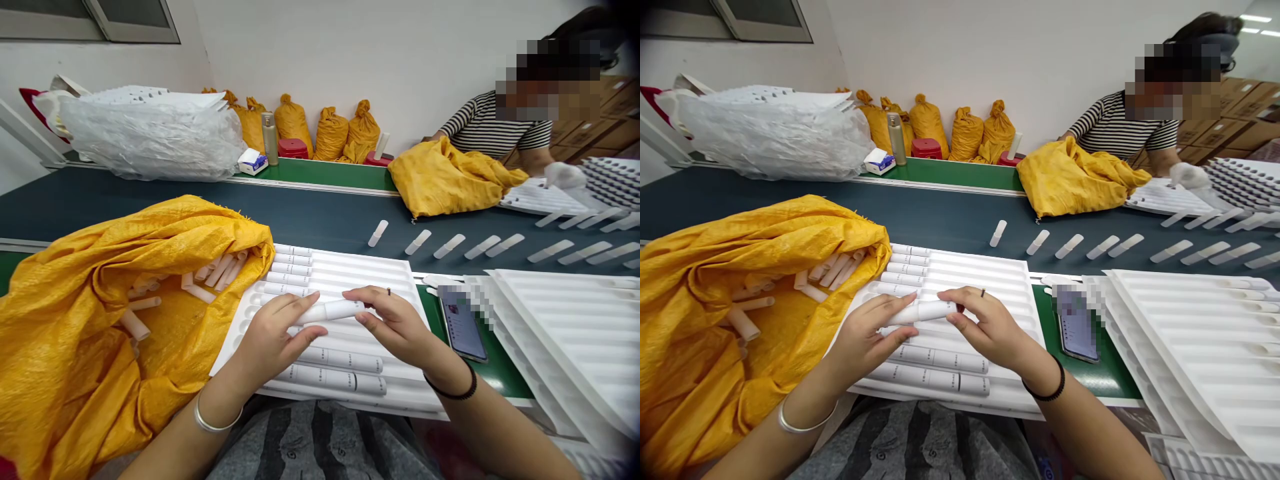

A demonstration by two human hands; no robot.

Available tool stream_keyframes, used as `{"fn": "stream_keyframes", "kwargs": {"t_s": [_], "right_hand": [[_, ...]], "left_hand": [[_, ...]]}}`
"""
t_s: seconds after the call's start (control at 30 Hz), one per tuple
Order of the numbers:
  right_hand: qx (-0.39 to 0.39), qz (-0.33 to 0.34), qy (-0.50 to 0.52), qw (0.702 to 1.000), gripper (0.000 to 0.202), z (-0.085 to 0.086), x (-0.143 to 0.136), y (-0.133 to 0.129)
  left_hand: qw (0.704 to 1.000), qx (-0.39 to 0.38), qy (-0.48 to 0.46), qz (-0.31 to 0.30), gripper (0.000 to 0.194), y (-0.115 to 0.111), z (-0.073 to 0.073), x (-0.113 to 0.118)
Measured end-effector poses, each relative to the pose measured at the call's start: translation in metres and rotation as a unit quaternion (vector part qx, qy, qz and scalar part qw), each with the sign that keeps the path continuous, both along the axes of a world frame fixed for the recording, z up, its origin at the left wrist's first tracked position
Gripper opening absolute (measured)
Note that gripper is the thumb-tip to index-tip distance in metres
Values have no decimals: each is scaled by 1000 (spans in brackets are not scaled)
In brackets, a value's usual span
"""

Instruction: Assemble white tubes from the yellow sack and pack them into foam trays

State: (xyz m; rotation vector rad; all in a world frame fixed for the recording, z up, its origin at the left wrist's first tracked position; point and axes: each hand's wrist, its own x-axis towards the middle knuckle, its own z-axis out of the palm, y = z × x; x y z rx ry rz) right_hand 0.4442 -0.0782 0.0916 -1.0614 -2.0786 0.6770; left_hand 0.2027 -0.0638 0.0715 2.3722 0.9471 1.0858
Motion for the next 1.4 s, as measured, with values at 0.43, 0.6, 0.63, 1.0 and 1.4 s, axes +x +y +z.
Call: {"fn": "stream_keyframes", "kwargs": {"t_s": [0.43, 0.6, 0.63, 1.0, 1.4], "right_hand": [[-289, -38, 190, 938, 35, -4, -11, 3], [-377, -44, 239, 894, 37, -5, -12, 6], [-386, -46, 249, 887, 36, -6, -12, 7], [-546, -106, 316, 769, 31, -8, -21, 12], [-128, -18, 63, 990, 43, -21, -4, 9]], "left_hand": [[986, 161, 40, 29, 41, -1, -5, 1], [977, 200, 70, 23, 44, 0, -6, 1], [975, 209, 78, 23, 45, 1, -7, 1], [940, 296, 163, -49, 43, 21, -8, -6], [982, 175, 72, -19, 36, 22, -7, 1]]}}
